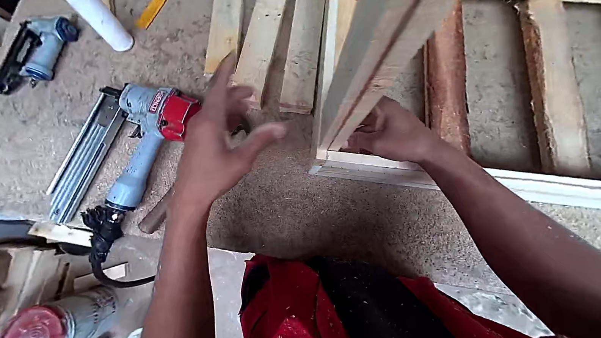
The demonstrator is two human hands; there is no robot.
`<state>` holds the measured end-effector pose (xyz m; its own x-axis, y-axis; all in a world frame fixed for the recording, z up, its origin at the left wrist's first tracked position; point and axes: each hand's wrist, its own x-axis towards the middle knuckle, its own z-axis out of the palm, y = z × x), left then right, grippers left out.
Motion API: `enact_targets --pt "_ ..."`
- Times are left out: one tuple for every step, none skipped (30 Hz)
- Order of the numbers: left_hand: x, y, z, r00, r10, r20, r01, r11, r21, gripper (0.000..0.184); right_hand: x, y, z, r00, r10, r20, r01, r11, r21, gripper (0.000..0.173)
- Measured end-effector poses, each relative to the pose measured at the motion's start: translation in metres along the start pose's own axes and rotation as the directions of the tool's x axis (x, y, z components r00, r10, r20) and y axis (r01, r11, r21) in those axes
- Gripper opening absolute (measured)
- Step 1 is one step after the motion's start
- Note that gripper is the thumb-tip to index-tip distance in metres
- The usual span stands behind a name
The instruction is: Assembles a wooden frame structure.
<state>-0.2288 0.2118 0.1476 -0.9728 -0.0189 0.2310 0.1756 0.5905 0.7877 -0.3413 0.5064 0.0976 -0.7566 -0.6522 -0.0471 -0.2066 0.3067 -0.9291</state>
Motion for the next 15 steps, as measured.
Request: enact_targets --pt "-0.020 -0.013 -0.002 0.993 -0.076 -0.093 0.073 0.997 -0.040 0.079 0.000 0.000 0.000 1.000 -0.001 -0.006 0.001 1.000 0.001 0.060" --pt "-0.038 -0.027 0.003 0.974 -0.150 -0.172 0.141 0.988 -0.066 0.062 0.000 0.000 0.000 1.000 -0.008 -0.017 0.008 1.000 -0.001 0.061" --pt "-0.054 -0.040 0.013 0.955 -0.209 -0.210 0.193 0.977 -0.090 0.048 0.000 -0.001 0.001 0.999 -0.010 -0.031 0.010 1.000 -0.009 0.063" --pt "-0.067 -0.053 0.028 0.947 -0.253 -0.196 0.233 0.965 -0.120 0.039 -0.001 -0.002 0.002 0.999 -0.014 -0.043 0.013 1.000 -0.024 0.063" --pt "-0.077 -0.062 0.044 0.950 -0.283 -0.132 0.264 0.954 -0.145 0.036 -0.003 -0.002 0.003 0.998 -0.016 -0.057 0.013 0.999 -0.042 0.059" --pt "-0.083 -0.069 0.062 0.957 -0.286 -0.054 0.274 0.947 -0.169 0.038 -0.004 -0.002 0.005 0.997 -0.034 -0.073 0.030 0.998 -0.057 0.054" --pt "-0.084 -0.073 0.077 0.962 -0.273 0.025 0.274 0.946 -0.175 0.044 -0.006 -0.001 0.007 0.994 -0.062 -0.085 0.056 0.996 -0.064 0.050" --pt "-0.081 -0.072 0.091 0.965 -0.246 0.088 0.258 0.951 -0.169 0.051 -0.007 -0.001 0.009 0.991 -0.092 -0.096 0.086 0.994 -0.062 0.045" --pt "-0.075 -0.068 0.101 0.967 -0.213 0.141 0.234 0.958 -0.163 0.060 -0.008 0.000 0.010 0.988 -0.108 -0.107 0.100 0.992 -0.074 0.044" --pt "-0.066 -0.063 0.109 0.966 -0.177 0.187 0.208 0.964 -0.163 0.066 -0.008 0.001 0.010 0.987 -0.104 -0.126 0.091 0.990 -0.107 0.040" --pt "-0.057 -0.058 0.113 0.964 -0.140 0.227 0.180 0.969 -0.166 0.071 -0.009 0.002 0.010 0.985 -0.103 -0.139 0.081 0.985 -0.151 0.037" --pt "-0.049 -0.052 0.115 0.959 -0.108 0.263 0.157 0.973 -0.172 0.074 -0.010 0.003 0.009 0.984 -0.101 -0.147 0.069 0.975 -0.210 0.034" --pt "-0.042 -0.048 0.115 0.951 -0.085 0.298 0.140 0.976 -0.168 0.075 -0.012 0.005 0.009 0.984 -0.094 -0.151 0.051 0.963 -0.266 0.031" --pt "-0.036 -0.046 0.114 0.943 -0.068 0.325 0.126 0.979 -0.160 0.075 -0.014 0.007 0.009 0.984 -0.076 -0.162 0.022 0.950 -0.313 0.030" --pt "-0.032 -0.046 0.112 0.938 -0.050 0.343 0.108 0.983 -0.151 0.075 -0.016 0.007 0.009 0.982 -0.042 -0.182 -0.027 0.932 -0.362 0.031"
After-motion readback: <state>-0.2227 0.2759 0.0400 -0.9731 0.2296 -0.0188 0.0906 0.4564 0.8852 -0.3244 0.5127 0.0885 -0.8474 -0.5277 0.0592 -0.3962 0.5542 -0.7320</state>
